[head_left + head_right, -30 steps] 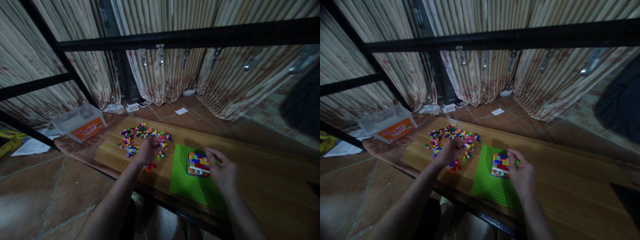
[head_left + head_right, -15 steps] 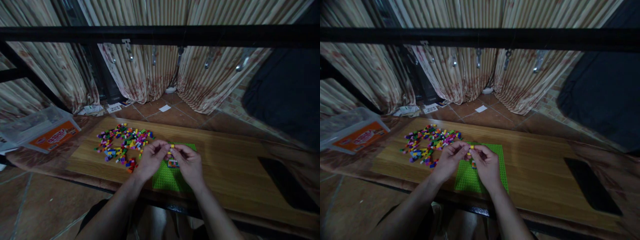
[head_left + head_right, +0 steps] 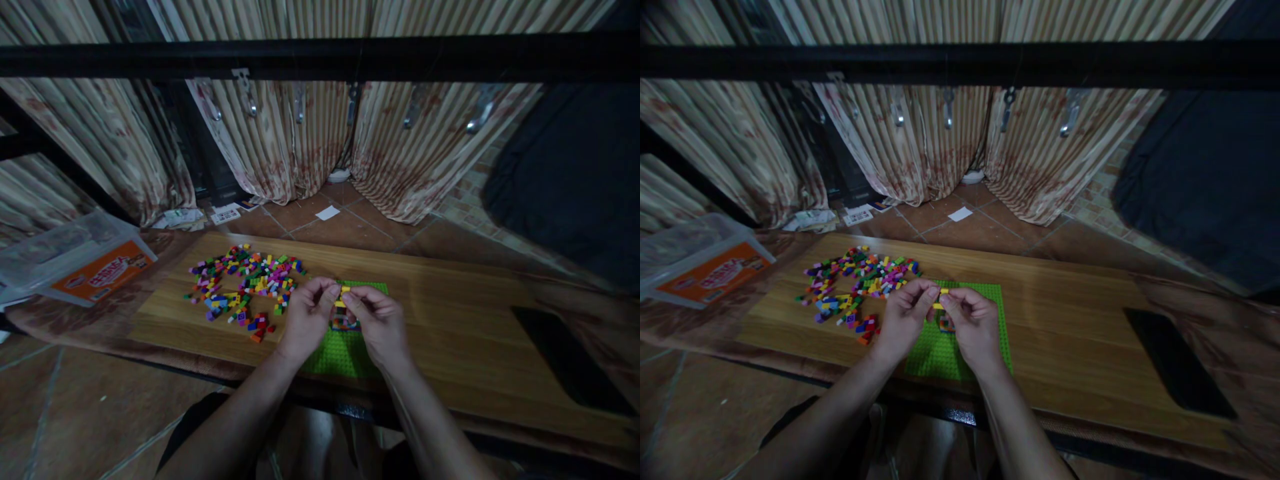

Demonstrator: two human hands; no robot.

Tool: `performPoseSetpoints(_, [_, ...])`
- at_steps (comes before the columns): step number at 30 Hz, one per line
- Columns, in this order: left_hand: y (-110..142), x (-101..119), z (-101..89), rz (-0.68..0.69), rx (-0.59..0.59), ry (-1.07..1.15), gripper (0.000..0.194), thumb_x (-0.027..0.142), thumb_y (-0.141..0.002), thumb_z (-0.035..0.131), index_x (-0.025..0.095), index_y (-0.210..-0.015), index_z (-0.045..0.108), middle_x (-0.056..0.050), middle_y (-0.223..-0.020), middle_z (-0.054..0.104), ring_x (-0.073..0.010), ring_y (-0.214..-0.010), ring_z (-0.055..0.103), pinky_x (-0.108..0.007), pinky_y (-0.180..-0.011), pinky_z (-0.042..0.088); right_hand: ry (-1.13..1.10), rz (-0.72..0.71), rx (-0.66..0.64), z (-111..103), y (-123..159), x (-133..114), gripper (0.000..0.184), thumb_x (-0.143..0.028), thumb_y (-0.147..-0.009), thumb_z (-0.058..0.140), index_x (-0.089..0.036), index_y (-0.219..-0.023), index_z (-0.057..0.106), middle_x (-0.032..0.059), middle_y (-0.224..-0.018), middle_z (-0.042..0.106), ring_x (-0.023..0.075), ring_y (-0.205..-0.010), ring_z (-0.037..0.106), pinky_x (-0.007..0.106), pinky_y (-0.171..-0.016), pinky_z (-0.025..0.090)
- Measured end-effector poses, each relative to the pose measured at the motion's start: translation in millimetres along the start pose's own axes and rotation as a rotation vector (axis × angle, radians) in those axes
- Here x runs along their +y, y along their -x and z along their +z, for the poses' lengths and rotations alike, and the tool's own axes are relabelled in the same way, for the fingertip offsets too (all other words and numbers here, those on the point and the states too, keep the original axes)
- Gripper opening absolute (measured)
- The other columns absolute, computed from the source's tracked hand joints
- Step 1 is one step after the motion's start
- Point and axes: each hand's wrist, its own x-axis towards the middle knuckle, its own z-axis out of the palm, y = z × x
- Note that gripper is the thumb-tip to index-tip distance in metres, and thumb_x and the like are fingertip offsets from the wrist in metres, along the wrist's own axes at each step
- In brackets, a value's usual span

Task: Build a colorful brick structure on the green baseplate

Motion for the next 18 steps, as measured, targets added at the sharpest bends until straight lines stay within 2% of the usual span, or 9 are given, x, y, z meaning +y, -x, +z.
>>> performPoseSetpoints(5, [-2.5,-1.3,-1.8,-0.112,0.023,0.084,0.03,0.044,-0.076,0.067,0.015,-0.074,0.061,0.004,-0.058,0.051,-0.0062,-0.049,0.044,-0.018,-0.047,0.036,-0.065,0.073,0.039,3.9,-0.9,1.1,0.023,-0.037,-0.064,0.077,-0.017,-0.071,0.069,-0.0041,-0.049,0.056,0.0078,-0.043,0.046,0.021,-0.042,0.039])
performPoseSetpoints(11, [-1.7,3.5,-2.4,-0.283,0.033,0.305,0.026,0.038,-0.069,0.073,0.015,-0.073,0.061,0.003,-0.06,0.056,-0.007,-0.052,0.051,-0.019,-0.051,0.041,0.002,0.058,0.065,6.9,-0.3,-1.4,0.023,-0.039,-0.066,0.075,-0.017,-0.071,0.068,-0.0041,-0.051,0.058,0.0077,-0.044,0.048,0.021,-0.044,0.041])
performPoseSetpoints(18, [-2.3,7.9,-4.5,-0.447,0.094,0.494,0.011,0.024,-0.069,0.061,0.014,-0.072,0.06,0.001,-0.067,0.059,-0.0065,-0.053,0.053,-0.019,-0.05,0.042,-0.035,0.087,0.098,5.1,-1.2,1.4,0.024,-0.038,-0.064,0.077,-0.017,-0.073,0.069,-0.0042,-0.052,0.059,0.0071,-0.044,0.048,0.02,-0.044,0.04])
